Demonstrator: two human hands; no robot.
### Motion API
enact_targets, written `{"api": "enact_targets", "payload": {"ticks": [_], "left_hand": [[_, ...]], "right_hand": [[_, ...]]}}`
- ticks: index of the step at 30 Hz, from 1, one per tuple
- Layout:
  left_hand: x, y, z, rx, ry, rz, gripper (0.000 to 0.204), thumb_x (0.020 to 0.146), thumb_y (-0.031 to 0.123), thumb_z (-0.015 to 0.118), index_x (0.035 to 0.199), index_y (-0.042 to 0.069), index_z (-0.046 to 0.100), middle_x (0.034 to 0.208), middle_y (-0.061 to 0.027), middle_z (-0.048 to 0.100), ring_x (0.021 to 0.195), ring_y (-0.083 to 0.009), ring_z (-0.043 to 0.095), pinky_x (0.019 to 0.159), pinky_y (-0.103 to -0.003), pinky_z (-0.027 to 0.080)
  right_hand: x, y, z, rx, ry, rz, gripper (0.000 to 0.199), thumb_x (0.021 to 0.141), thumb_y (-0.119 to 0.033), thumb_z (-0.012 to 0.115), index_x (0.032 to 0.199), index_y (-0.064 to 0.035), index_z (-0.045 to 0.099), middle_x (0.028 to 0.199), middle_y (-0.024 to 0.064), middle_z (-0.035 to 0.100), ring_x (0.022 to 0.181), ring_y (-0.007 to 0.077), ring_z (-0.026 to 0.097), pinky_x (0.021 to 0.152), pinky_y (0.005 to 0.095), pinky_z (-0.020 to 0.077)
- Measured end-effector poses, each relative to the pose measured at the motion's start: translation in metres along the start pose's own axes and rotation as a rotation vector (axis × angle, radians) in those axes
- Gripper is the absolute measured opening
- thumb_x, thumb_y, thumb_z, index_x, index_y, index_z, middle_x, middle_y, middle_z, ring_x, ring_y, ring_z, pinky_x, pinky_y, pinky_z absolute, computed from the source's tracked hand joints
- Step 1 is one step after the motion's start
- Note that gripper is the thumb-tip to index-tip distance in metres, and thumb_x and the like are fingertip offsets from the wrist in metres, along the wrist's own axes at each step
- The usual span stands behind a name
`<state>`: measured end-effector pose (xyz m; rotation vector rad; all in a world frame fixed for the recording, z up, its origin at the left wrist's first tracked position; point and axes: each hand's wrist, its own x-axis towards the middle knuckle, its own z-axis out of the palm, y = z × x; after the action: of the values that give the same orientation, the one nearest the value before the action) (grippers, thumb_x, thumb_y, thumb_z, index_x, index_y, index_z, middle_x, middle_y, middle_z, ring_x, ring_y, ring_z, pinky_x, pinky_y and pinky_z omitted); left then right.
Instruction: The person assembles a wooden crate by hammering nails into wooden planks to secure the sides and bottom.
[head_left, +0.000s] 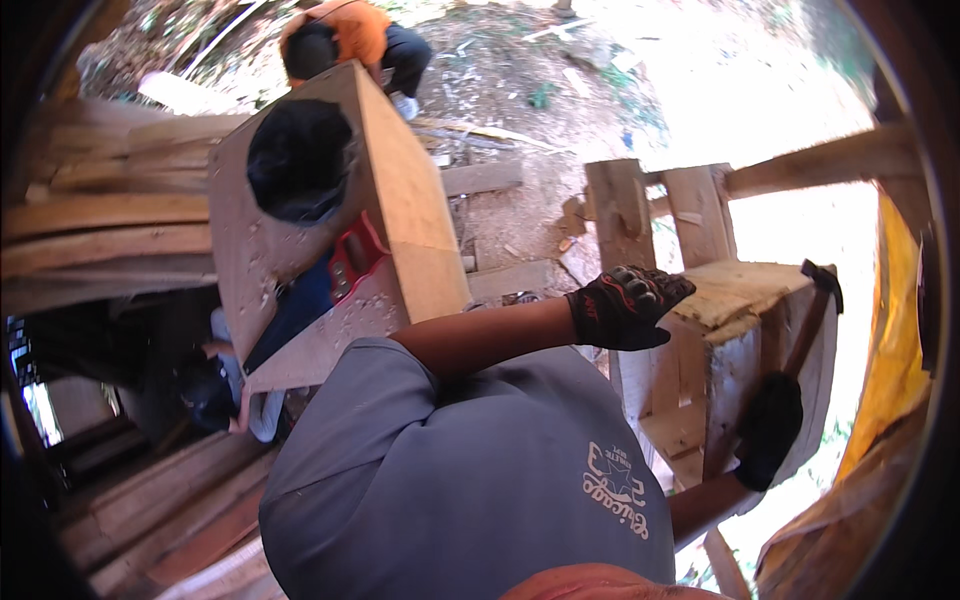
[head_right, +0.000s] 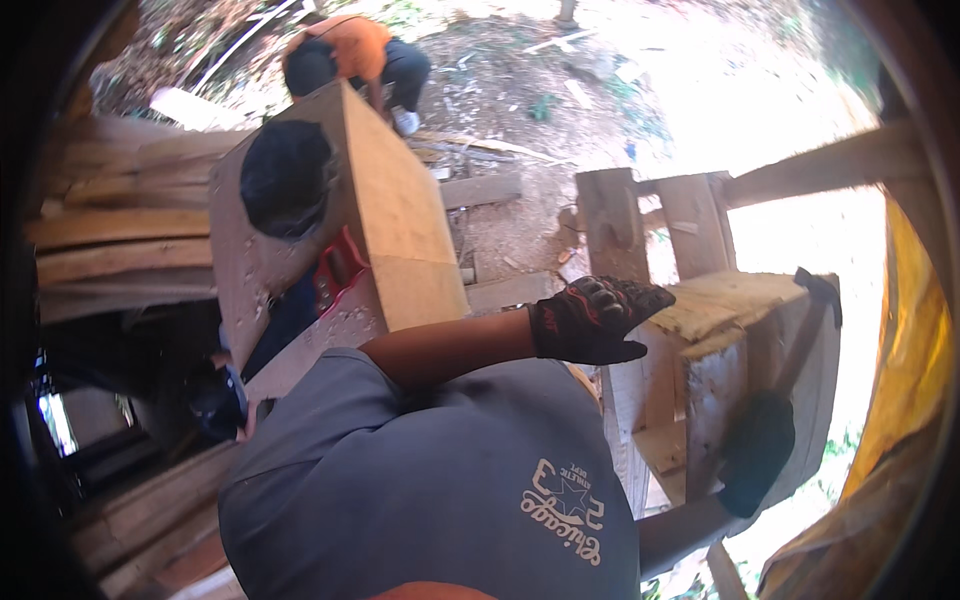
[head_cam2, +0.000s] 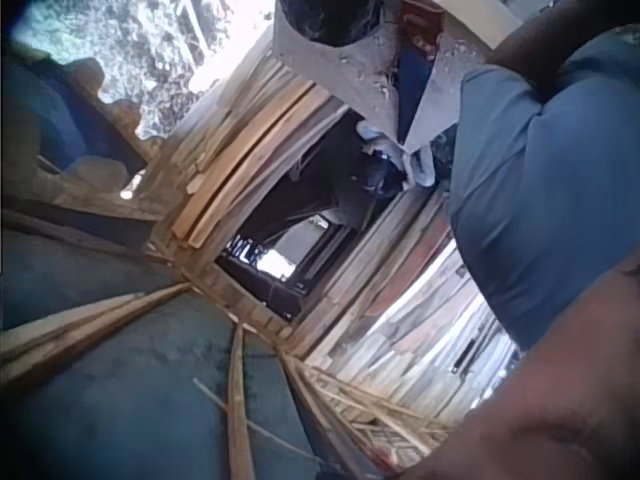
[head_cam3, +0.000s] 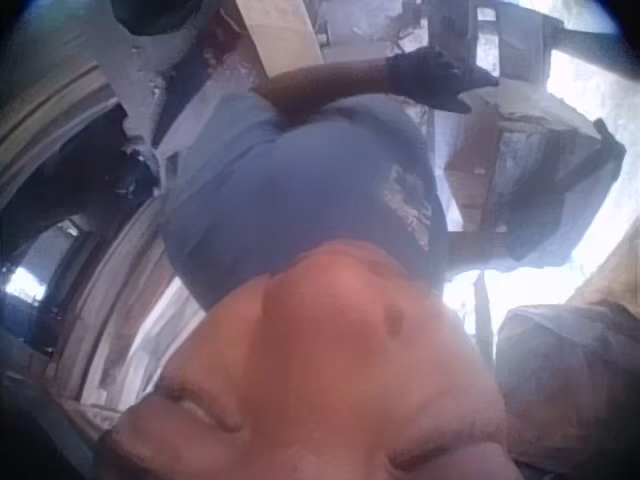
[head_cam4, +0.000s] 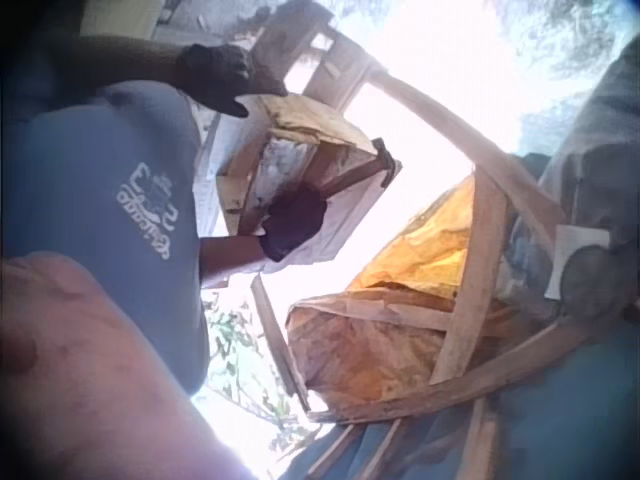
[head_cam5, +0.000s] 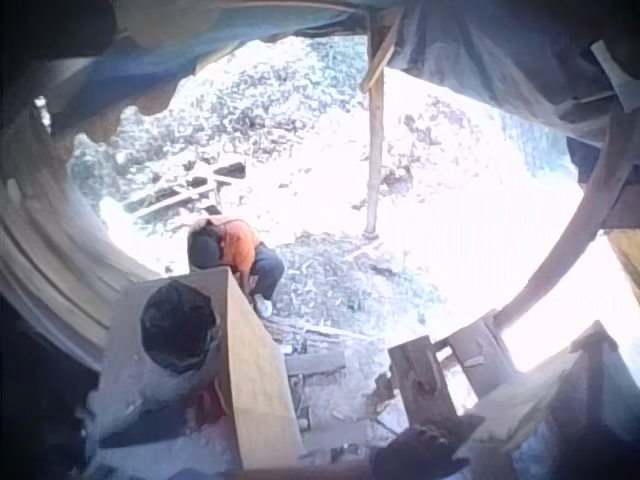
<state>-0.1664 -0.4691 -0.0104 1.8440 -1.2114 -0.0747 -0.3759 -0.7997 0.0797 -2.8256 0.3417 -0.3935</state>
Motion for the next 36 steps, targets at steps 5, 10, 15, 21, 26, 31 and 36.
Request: {"api": "enact_targets", "payload": {"ticks": [5, 10, 15, 21, 26, 31, 36], "left_hand": [[-0.081, 0.011, -0.104, 0.116, 0.249, -0.327, 0.035, 0.094, 0.027, 0.076, 0.122, 0.007, 0.073, 0.122, -0.0141, 0.076, 0.113, -0.0334, 0.072, 0.101, -0.043, 0.056], [-0.161, 0.021, -0.223, 0.614, 0.467, -0.646, 0.022, 0.098, 0.014, 0.074, 0.118, 0.008, 0.068, 0.135, -0.0099, 0.072, 0.115, -0.03, 0.072, 0.099, -0.041, 0.057], [-0.264, -0.038, -0.343, 0.822, 0.461, -0.937, 0.038, 0.101, 0.032, 0.063, 0.131, 0.011, 0.072, 0.127, -0.0174, 0.074, 0.122, -0.0349, 0.069, 0.105, -0.045, 0.053], [-0.314, -0.072, -0.407, 1.002, 0.229, -0.991, 0.039, 0.098, 0.03, 0.062, 0.128, 0.008, 0.071, 0.124, -0.0202, 0.073, 0.118, -0.0426, 0.068, 0.101, -0.049, 0.054], [-0.292, -0.065, -0.405, 1.105, 0.297, -1.124, 0.036, 0.098, 0.03, 0.062, 0.123, 0.007, 0.072, 0.123, -0.0218, 0.073, 0.117, -0.0426, 0.068, 0.099, -0.05, 0.054], [-0.257, -0.052, -0.39, 1.196, 0.576, -0.839, 0.033, 0.097, 0.031, 0.066, 0.122, 0.011, 0.073, 0.116, -0.0194, 0.075, 0.108, -0.0384, 0.073, 0.094, -0.049, 0.057], [-0.175, -0.031, -0.281, 1.018, 0.347, -0.381, 0.024, 0.099, 0.026, 0.068, 0.118, 0.014, 0.077, 0.103, -0.0148, 0.078, 0.096, -0.0338, 0.076, 0.088, -0.045, 0.059]], "right_hand": [[0.031, -0.046, -0.009, -0.07, -0.204, -0.076, 0.034, 0.108, -0.014, 0.049, 0.131, 0.0021, 0.068, 0.128, 0.0192, 0.071, 0.122, 0.0347, 0.065, 0.113, 0.0451, 0.0471], [0.03, -0.049, 0.005, -0.115, -0.198, -0.028, 0.034, 0.108, -0.014, 0.049, 0.132, 0.002, 0.067, 0.129, 0.0193, 0.071, 0.123, 0.035, 0.065, 0.114, 0.0453, 0.0466], [0.034, -0.038, 0.013, -0.109, -0.179, -0.06, 0.034, 0.108, -0.014, 0.049, 0.132, 0.0018, 0.067, 0.13, 0.0193, 0.07, 0.125, 0.0353, 0.064, 0.115, 0.0455, 0.046], [0.037, -0.023, 0.018, -0.089, -0.151, -0.092, 0.034, 0.107, -0.013, 0.049, 0.133, 0.0017, 0.067, 0.132, 0.0194, 0.07, 0.126, 0.0357, 0.064, 0.116, 0.0457, 0.0453], [0.033, -0.027, 0.019, -0.102, -0.143, -0.077, 0.035, 0.107, -0.013, 0.049, 0.133, 0.0015, 0.067, 0.133, 0.0194, 0.069, 0.127, 0.0361, 0.064, 0.117, 0.0459, 0.0447], [0.028, -0.017, 0.019, -0.099, -0.13, -0.085, 0.035, 0.107, -0.013, 0.049, 0.134, 0.0014, 0.067, 0.134, 0.0195, 0.069, 0.128, 0.0364, 0.063, 0.118, 0.0461, 0.0441], [0.021, -0.004, 0.019, -0.101, -0.119, -0.11, 0.035, 0.106, -0.012, 0.049, 0.134, 0.0013, 0.067, 0.135, 0.0195, 0.069, 0.129, 0.0367, 0.063, 0.119, 0.0463, 0.0435]]}}
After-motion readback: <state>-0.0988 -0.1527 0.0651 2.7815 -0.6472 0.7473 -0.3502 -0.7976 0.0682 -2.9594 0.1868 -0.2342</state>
